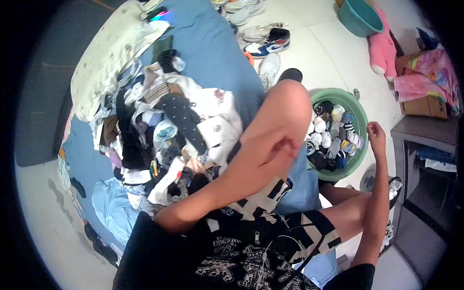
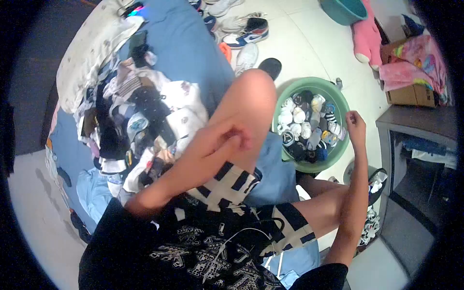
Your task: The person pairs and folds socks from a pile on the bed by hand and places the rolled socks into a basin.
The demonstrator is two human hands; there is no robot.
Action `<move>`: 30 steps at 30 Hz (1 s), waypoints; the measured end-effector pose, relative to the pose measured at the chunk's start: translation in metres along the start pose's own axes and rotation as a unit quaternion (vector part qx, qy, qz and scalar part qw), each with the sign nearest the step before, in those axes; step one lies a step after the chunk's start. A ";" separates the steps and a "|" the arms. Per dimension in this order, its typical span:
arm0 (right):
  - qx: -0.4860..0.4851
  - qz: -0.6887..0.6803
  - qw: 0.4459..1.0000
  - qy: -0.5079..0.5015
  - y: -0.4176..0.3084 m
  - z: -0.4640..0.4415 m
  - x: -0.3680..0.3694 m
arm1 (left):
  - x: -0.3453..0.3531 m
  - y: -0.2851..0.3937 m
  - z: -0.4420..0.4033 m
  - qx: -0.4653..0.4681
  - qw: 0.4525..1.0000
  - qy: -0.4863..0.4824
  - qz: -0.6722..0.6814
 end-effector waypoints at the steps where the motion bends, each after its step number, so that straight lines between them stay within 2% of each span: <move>1: -0.004 -0.004 1.000 -0.002 -0.004 0.011 -0.006 | -0.016 0.003 0.018 0.004 1.000 0.007 0.000; 3: 0.016 -0.027 0.999 -0.012 -0.006 0.030 -0.015 | -0.046 0.007 0.053 -0.028 0.985 0.052 -0.162; 5: 0.039 -0.047 0.998 -0.019 -0.007 0.048 -0.021 | -0.076 0.010 0.083 -0.048 0.945 0.089 -0.310; 7: 0.060 -0.041 0.997 -0.004 -0.008 0.063 -0.029 | -0.122 0.010 0.112 -0.171 0.876 0.164 -0.421; 9: 0.058 -0.042 0.997 0.000 -0.016 0.079 -0.034 | -0.174 0.009 0.136 -0.168 0.792 0.254 -0.530; 11: 0.064 -0.025 0.998 -0.004 -0.024 0.094 -0.038 | -0.215 0.005 0.155 -0.191 0.738 0.274 -0.587; 15: 0.083 -0.024 0.996 0.003 -0.022 0.105 -0.037 | -0.235 -0.012 0.153 -0.116 0.766 0.246 -0.582; 18: 0.071 -0.022 0.997 0.008 -0.033 0.111 -0.031 | -0.227 -0.027 0.126 -0.056 0.792 0.277 -0.542; 19: 0.065 -0.008 0.998 0.009 -0.033 0.112 -0.031 | -0.229 -0.034 0.119 -0.051 0.794 0.275 -0.540; 21: 0.056 0.009 0.998 -0.001 -0.034 0.115 -0.030 | -0.237 -0.051 0.109 -0.133 0.781 0.234 -0.564; 23: 0.048 0.016 0.999 0.005 -0.034 0.119 -0.028 | -0.242 -0.051 0.107 -0.155 0.782 0.224 -0.561; 27: -0.019 0.062 0.997 0.035 -0.039 0.124 -0.025 | -0.236 -0.023 0.116 -0.132 0.777 0.306 -0.535; 30: -0.025 -0.005 0.998 0.063 -0.078 0.131 -0.025 | -0.207 0.014 0.120 -0.059 0.807 0.334 -0.484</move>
Point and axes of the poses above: each hand's wrist, its own z-axis away from the middle knuckle, its own x-axis out of the palm, y = z × x, the point moved 4 cm from there along -z, towards the middle knuckle, and after that the axes turned 2 degrees about z, right-handed, at the moved point
